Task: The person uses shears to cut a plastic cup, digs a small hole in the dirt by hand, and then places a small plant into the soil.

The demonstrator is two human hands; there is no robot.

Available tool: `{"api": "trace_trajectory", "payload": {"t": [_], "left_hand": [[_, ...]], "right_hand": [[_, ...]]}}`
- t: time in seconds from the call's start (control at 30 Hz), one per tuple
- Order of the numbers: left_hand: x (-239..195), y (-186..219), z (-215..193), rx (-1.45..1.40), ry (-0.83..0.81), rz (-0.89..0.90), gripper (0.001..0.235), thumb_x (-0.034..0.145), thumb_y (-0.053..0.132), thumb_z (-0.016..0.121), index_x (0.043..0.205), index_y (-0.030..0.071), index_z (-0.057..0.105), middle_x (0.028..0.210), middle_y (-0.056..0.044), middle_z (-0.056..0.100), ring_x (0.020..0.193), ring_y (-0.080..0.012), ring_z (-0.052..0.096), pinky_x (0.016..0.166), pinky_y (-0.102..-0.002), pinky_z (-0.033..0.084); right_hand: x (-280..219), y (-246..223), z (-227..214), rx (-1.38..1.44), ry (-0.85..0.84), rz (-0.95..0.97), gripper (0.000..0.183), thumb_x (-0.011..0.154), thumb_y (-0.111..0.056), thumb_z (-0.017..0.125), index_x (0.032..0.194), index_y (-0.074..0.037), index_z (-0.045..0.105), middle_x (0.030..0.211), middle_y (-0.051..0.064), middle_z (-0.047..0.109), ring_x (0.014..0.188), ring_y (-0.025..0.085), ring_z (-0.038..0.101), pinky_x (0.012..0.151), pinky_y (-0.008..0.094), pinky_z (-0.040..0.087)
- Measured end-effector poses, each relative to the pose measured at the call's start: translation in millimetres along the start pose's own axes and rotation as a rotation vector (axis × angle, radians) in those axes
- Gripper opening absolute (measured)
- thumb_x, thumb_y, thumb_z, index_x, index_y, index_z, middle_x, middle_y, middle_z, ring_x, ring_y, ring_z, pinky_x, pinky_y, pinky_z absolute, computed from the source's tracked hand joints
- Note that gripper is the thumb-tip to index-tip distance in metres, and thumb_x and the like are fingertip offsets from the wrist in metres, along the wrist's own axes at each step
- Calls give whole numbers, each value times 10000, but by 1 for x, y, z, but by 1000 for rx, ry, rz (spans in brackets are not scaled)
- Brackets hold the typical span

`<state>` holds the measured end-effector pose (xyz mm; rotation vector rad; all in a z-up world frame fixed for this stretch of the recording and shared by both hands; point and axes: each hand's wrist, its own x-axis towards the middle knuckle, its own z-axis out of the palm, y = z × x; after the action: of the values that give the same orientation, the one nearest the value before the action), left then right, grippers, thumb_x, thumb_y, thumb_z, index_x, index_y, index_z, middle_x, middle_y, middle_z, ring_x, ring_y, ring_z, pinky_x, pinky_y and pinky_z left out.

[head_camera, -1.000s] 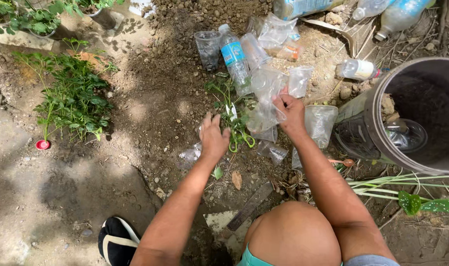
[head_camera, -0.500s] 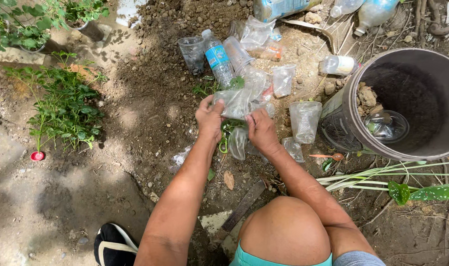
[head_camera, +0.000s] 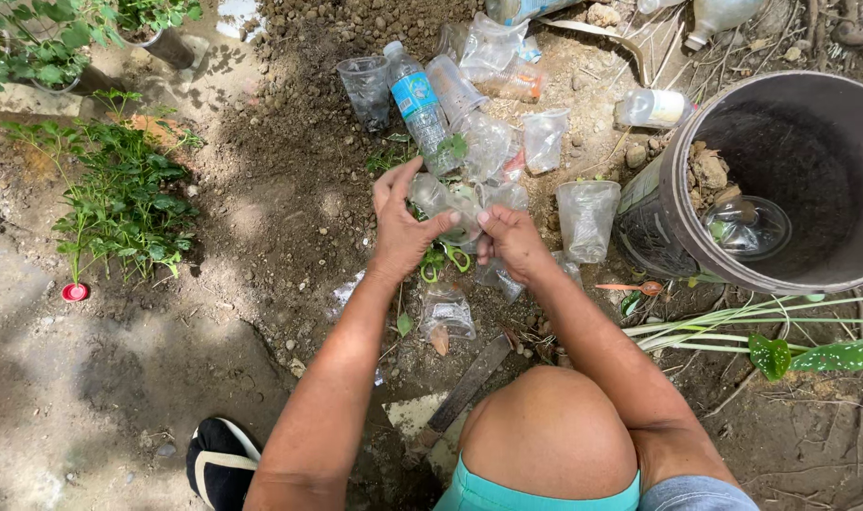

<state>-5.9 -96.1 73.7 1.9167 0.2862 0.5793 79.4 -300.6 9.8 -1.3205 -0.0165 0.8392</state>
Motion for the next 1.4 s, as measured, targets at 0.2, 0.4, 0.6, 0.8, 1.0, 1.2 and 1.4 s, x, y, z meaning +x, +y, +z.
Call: {"api": "trace_trajectory", "payload": {"t": [0.2, 0.4, 0.6, 0.8, 1.0, 1.2, 1.4], "left_hand": [[13, 14, -22, -605, -292, -282, 824, 788, 153, 853, 1497, 171, 435, 1339, 4, 590, 1162, -128, 620, 1030, -276, 548], [17, 19, -26, -455, -245, -195, 499, 904, 112, 809, 1378, 127, 651, 1104, 13, 606, 978, -112, 591, 913, -265, 542], [21, 30, -33, 7, -221, -29, 290, 883, 109, 797, 1170, 124, 757, 1047, -22, 660, 976, -164, 664, 885, -305, 556], [24, 18, -45, 287, -93, -60, 67, 897, 84, 778, 937, 137, 786, 1016, -32, 658, 983, -177, 683, 896, -303, 611], [4, 11, -81, 104, 24, -230, 211, 917, 10, 690, 1099, 84, 765, 1119, -70, 640, 1015, -196, 686, 952, -328, 588], [-12, -6, -85, 179, 51, -343, 188, 921, 50, 677, 1081, 107, 758, 1169, -63, 647, 1045, -202, 690, 951, -326, 596], [-32, -41, -60, 241, -169, -502, 214, 949, 47, 657, 1074, 174, 775, 1132, -86, 654, 1031, -229, 665, 948, -352, 565]], "right_hand": [[-4, -26, 0, 305, -97, 218, 219, 1021, -253, 610, 996, -43, 667, 740, 49, 678, 521, 118, 571, 467, 317, 525], [-3, -39, 11, 199, -100, 231, 254, 1035, -279, 625, 998, -30, 655, 724, 29, 648, 525, 120, 560, 494, 330, 532], [-22, -89, 30, -652, -35, -554, 414, 1022, -382, 638, 1300, -76, 634, 968, 44, 621, 810, 129, 613, 694, 305, 554], [-16, -23, 31, -1252, -124, -220, 224, 1039, -191, 623, 954, -11, 725, 898, 157, 681, 789, 276, 663, 774, 428, 580], [1, 71, 44, -1675, -164, 15, 131, 916, -120, 661, 983, -51, 750, 1040, 195, 728, 966, 376, 716, 842, 504, 587], [20, 70, 50, -1796, -190, 121, 178, 944, -92, 596, 1045, -82, 742, 1115, 164, 746, 989, 341, 750, 823, 461, 624], [13, 76, 39, -1803, -169, 149, 202, 956, -101, 577, 1091, -45, 716, 1138, 168, 743, 1007, 314, 747, 835, 438, 614]]}}
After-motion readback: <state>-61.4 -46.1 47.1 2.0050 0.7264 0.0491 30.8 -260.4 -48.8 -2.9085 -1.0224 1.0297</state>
